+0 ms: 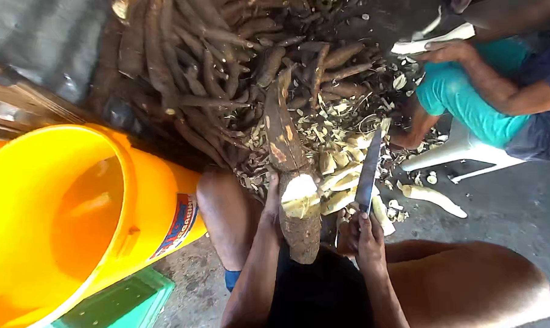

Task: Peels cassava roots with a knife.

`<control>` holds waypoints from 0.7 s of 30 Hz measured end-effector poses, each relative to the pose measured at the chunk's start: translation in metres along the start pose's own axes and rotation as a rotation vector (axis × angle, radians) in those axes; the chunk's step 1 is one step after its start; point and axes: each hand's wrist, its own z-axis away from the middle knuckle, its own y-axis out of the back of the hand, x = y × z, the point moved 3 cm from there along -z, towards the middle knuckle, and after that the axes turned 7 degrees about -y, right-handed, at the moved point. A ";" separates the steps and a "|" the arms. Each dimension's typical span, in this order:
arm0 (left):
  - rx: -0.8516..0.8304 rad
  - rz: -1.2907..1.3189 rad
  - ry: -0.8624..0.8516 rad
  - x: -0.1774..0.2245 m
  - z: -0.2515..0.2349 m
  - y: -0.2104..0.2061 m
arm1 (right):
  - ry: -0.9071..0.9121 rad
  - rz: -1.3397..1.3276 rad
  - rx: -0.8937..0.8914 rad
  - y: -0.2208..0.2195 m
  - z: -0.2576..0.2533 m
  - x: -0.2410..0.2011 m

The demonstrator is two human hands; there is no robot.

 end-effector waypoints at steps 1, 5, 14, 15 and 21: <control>0.013 -0.057 -0.014 -0.006 0.009 -0.005 | 0.023 0.003 -0.021 0.001 0.005 -0.001; 0.073 0.345 0.267 -0.022 0.035 -0.023 | 0.244 0.136 0.002 0.011 0.022 0.002; -0.137 0.788 0.391 -0.006 0.019 -0.025 | 0.204 0.194 -0.047 0.008 0.028 0.014; -0.142 0.830 0.401 0.002 0.021 -0.030 | 0.212 0.158 -0.088 0.006 0.027 0.014; -0.070 0.738 0.382 -0.018 0.032 -0.014 | 0.210 0.073 -0.229 -0.007 0.025 0.004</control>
